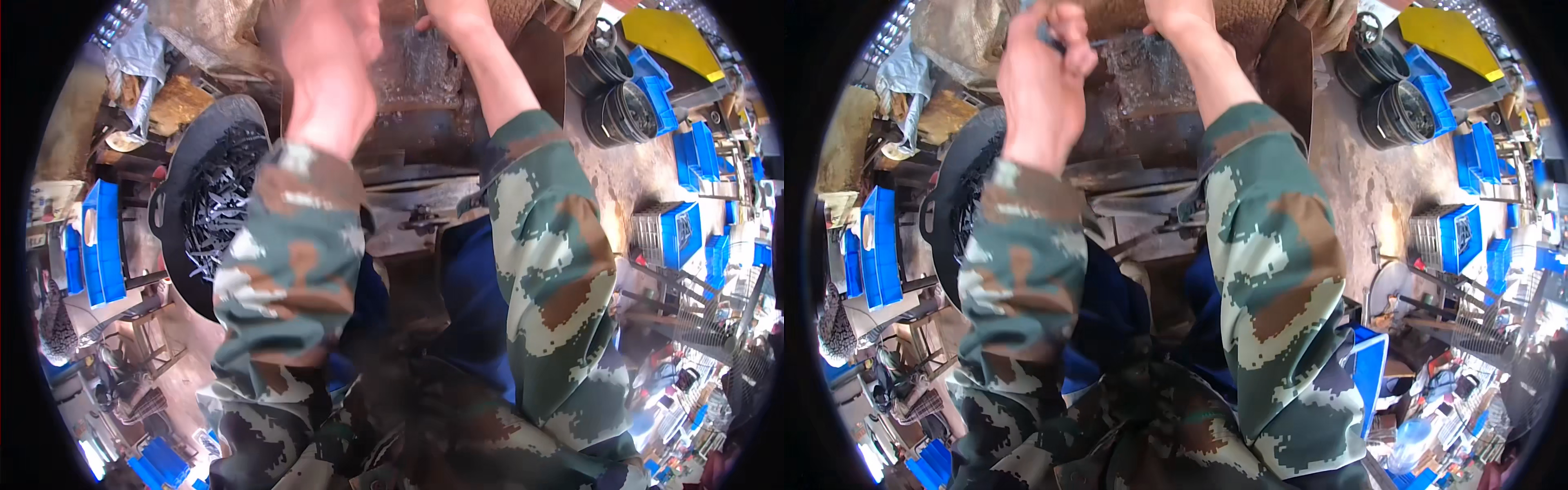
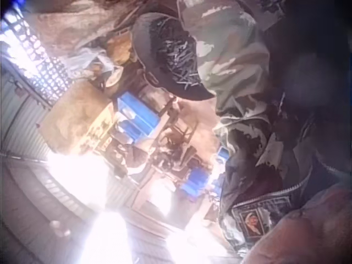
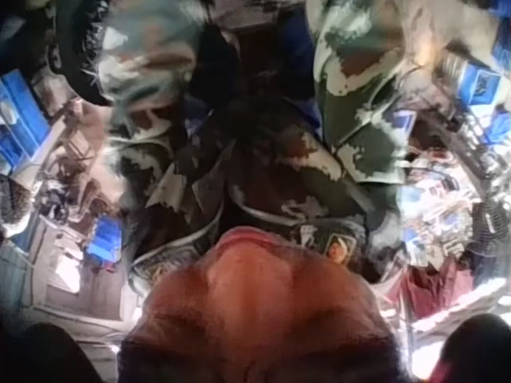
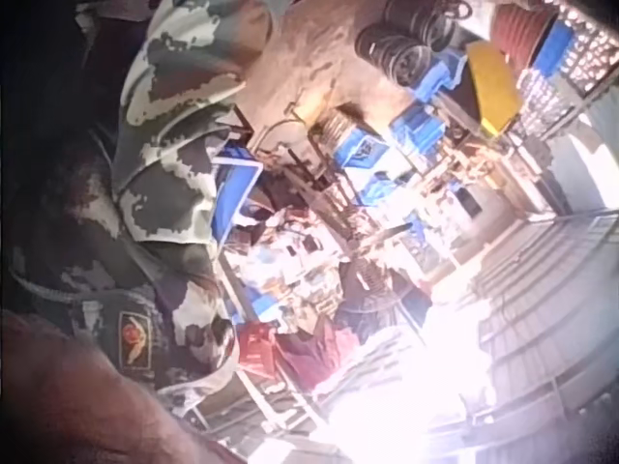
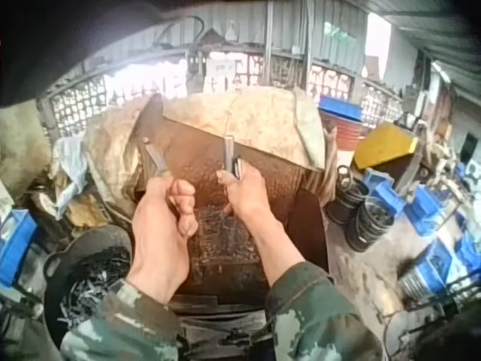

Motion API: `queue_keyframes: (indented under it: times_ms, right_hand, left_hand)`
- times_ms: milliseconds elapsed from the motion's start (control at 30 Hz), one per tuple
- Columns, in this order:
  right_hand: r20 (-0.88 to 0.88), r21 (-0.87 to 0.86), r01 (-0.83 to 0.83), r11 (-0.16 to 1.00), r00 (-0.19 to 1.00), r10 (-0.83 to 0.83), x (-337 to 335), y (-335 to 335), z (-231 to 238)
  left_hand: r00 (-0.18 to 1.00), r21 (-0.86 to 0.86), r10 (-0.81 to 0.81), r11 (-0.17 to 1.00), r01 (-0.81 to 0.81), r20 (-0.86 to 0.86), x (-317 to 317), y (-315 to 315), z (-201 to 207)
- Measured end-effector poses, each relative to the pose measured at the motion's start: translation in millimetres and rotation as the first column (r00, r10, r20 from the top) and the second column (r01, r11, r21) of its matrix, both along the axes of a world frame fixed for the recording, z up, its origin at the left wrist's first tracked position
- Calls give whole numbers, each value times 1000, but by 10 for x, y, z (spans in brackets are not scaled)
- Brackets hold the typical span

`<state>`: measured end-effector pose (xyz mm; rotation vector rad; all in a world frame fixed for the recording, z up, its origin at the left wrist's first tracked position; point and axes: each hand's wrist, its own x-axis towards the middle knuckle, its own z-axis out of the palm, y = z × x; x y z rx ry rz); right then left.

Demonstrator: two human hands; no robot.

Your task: Assembling small metal components using a fixture on a workbench.

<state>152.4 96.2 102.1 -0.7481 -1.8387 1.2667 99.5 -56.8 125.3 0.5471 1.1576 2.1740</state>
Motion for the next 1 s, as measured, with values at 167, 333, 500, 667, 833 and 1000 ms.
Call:
queue_keyframes:
  times_ms: [167, 333, 500, 667, 833, 1000]
  right_hand:
    - [-46, 79, -8, 997, 999, 12, -63, 79, 39]
    - [-33, 86, -10, 996, 999, 13, -69, 129, -63]
    - [0, 35, 23, 999, 1000, -23, -99, 70, -27]
    - [6, 54, -4, 999, 1000, 3, -75, 161, -41]
    - [9, 18, 5, 1000, 1000, -5, -59, 55, 69]
    - [9, -37, 2, 999, 1000, -2, -48, 29, -56]
  left_hand:
    - [991, -81, 128, 989, -123, 49, -147, 298, 12]
    - [985, -173, 82, 983, -55, 152, -246, 317, -472]
    - [983, -239, 104, 969, -66, 149, -290, 243, -515]
    - [991, -214, 46, 977, -19, 122, -424, 229, -571]
    - [986, -199, 18, 980, 15, 167, -600, 162, -642]
    - [984, -278, 82, 960, -35, 159, -517, 142, -607]
